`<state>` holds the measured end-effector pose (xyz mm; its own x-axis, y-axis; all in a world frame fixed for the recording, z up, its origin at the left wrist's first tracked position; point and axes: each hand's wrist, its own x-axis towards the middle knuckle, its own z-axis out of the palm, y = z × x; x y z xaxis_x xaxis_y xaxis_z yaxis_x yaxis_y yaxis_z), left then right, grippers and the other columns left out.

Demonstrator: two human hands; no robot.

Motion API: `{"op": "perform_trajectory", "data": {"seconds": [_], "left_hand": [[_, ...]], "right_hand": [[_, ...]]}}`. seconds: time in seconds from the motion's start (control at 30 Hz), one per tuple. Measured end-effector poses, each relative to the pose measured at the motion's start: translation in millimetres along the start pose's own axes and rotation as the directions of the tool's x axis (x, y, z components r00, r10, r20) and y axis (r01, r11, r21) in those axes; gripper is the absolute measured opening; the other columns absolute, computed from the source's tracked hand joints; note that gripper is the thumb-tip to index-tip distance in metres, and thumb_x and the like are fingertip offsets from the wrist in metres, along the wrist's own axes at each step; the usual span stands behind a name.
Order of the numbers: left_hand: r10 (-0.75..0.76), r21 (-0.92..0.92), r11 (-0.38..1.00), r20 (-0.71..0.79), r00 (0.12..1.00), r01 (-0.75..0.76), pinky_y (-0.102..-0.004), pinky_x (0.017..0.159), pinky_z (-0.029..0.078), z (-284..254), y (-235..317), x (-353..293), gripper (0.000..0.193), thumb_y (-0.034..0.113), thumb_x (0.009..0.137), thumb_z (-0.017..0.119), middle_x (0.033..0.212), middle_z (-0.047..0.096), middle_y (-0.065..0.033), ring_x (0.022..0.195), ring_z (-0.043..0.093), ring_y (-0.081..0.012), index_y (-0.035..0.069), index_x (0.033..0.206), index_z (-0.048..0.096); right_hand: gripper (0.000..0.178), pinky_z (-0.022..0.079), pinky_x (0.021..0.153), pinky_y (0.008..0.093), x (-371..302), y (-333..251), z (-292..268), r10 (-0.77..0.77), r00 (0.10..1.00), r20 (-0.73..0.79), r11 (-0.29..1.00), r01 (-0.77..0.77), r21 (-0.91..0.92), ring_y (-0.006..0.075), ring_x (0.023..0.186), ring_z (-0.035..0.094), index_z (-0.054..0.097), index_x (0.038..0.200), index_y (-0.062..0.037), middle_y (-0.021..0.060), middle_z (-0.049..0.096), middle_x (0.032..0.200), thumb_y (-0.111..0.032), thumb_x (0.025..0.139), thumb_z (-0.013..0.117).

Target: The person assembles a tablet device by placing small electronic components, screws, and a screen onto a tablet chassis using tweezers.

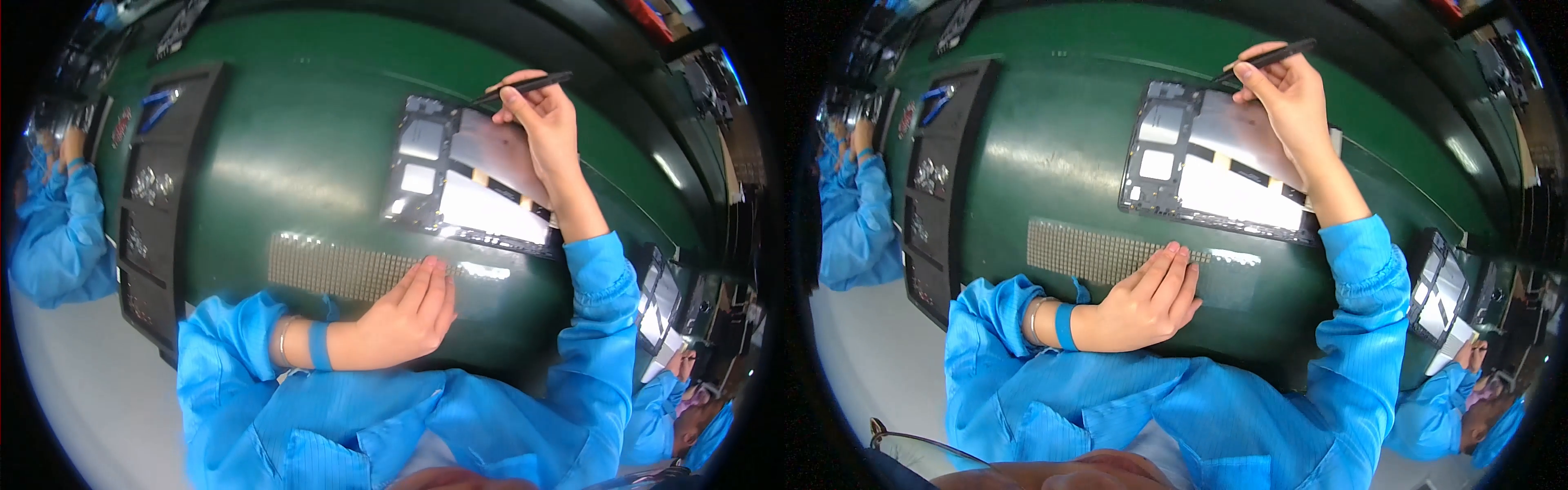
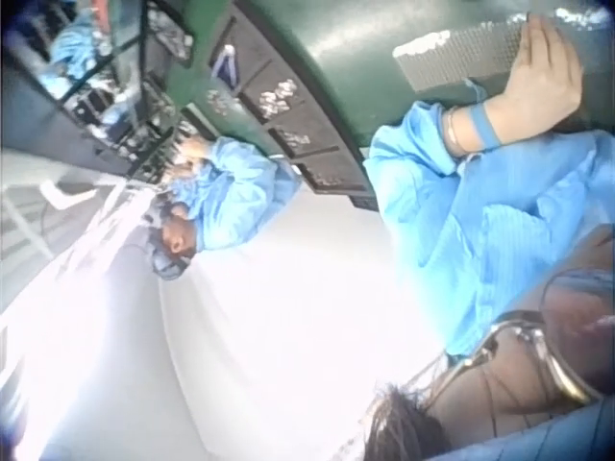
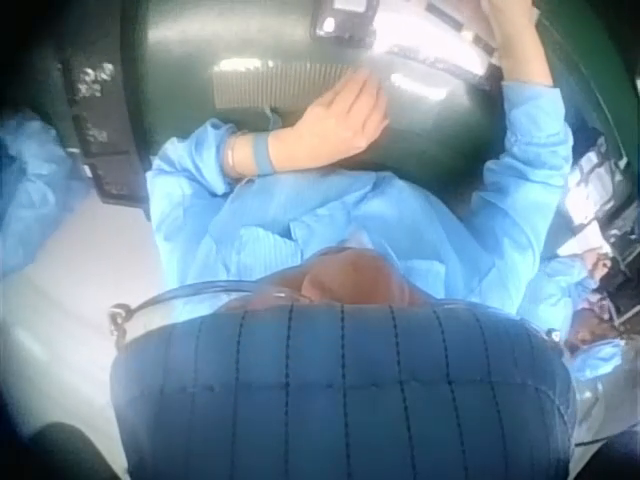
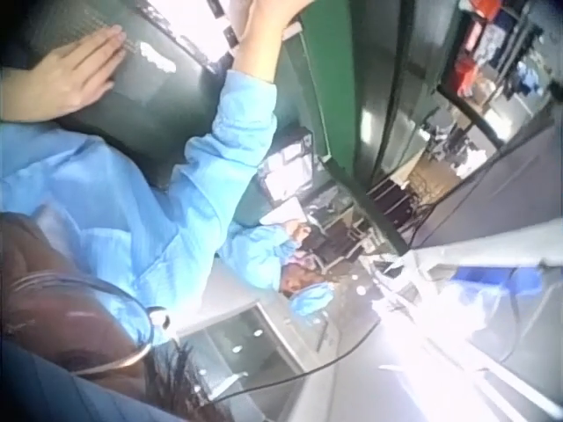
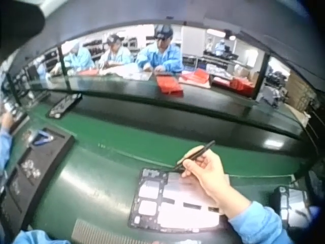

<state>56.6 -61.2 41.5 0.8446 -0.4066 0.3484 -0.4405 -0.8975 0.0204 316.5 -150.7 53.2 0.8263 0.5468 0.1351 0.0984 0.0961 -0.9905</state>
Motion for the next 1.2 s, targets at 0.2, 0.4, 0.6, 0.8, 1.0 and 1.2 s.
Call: {"op": "perform_trajectory", "data": {"seconds": [0.2, 0.4, 0.6, 0.8, 1.0, 1.2], "left_hand": [[0.160, 0.052, 0.986, 0.019, 0.987, -0.161, -0.0411, 0.089, 0.048, -19.6, -3.8, 41.9, 0.036, 0.025, 0.075, 0.064, 0.105, 0.060, -0.0210, 0.103, 0.058, -0.0334, -0.001, 0.099, 0.061], [0.352, 0.018, 0.936, -0.122, 0.928, -0.352, -0.0560, 0.085, 0.045, 33.2, 6.4, 127.8, 0.042, 0.039, 0.079, 0.061, 0.117, 0.055, -0.0151, 0.111, 0.050, -0.0381, 0.011, 0.109, 0.058], [0.439, 0.097, 0.896, -0.033, 0.898, -0.434, -0.0683, 0.082, 0.040, 64.0, -15.7, 137.9, 0.036, 0.048, 0.086, 0.051, 0.116, 0.053, -0.0105, 0.122, 0.039, -0.0408, 0.012, 0.093, 0.056], [0.451, -0.053, 0.892, 0.025, 0.892, -0.449, -0.0475, 0.096, 0.041, 20.3, -109.8, 105.7, 0.015, 0.018, 0.081, 0.058, 0.115, 0.051, -0.0104, 0.121, 0.043, -0.0302, 0.007, 0.091, 0.055], [-0.091, 0.100, 0.990, -0.059, 0.994, 0.097, -0.0372, 0.083, 0.048, 4.9, -200.0, 73.2, 0.026, -0.001, 0.077, 0.051, 0.110, 0.051, -0.0107, 0.101, 0.053, -0.0307, 0.008, 0.102, 0.052], [-0.393, 0.144, 0.897, -0.170, 0.904, 0.418, -0.0370, 0.079, 0.049, 34.8, -283.1, 59.9, 0.027, -0.004, 0.077, 0.050, 0.106, 0.051, -0.0113, 0.097, 0.054, -0.0314, 0.007, 0.101, 0.052]], "right_hand": [[0.017, 0.049, 0.066, 0.0226, -103.6, -76.3, -72.9, -0.167, 0.943, -0.288, 0.979, 0.124, -0.162, 0.0099, 0.069, 0.057, 0.058, 0.100, 0.0005, 0.0081, 0.064, 0.088, -0.007, 0.086, 0.062], [0.022, 0.047, 0.067, 0.0219, -243.9, -81.9, -271.7, -0.351, 0.577, -0.737, 0.908, 0.019, -0.418, 0.0072, 0.073, 0.056, 0.060, 0.106, -0.0031, 0.0040, 0.063, 0.092, -0.014, 0.087, 0.064], [0.022, 0.041, 0.060, 0.0203, -362.5, -49.1, -426.2, -0.105, 0.539, -0.836, 0.969, -0.134, -0.208, 0.0047, 0.066, 0.048, 0.058, 0.108, -0.0078, -0.0018, 0.058, 0.089, -0.018, 0.089, 0.061], [0.027, 0.036, 0.062, 0.0203, -385.9, 1.0, -477.8, -0.104, 0.728, -0.678, 0.994, 0.063, -0.084, 0.0055, 0.066, 0.041, 0.056, 0.111, -0.0108, 0.0006, 0.059, 0.101, -0.028, 0.090, 0.060], [0.026, 0.033, 0.059, 0.0186, -358.5, -6.3, -435.8, -0.107, 0.741, -0.663, 0.993, 0.117, -0.030, 0.0053, 0.064, 0.041, 0.058, 0.108, -0.0068, 0.0030, 0.061, 0.096, -0.027, 0.091, 0.059], [0.024, 0.036, 0.057, 0.0186, -279.7, -14.4, -304.5, 0.000, 0.654, -0.756, 0.995, 0.079, 0.068, 0.0057, 0.064, 0.046, 0.059, 0.103, -0.0065, 0.0021, 0.061, 0.093, -0.025, 0.089, 0.063]]}}
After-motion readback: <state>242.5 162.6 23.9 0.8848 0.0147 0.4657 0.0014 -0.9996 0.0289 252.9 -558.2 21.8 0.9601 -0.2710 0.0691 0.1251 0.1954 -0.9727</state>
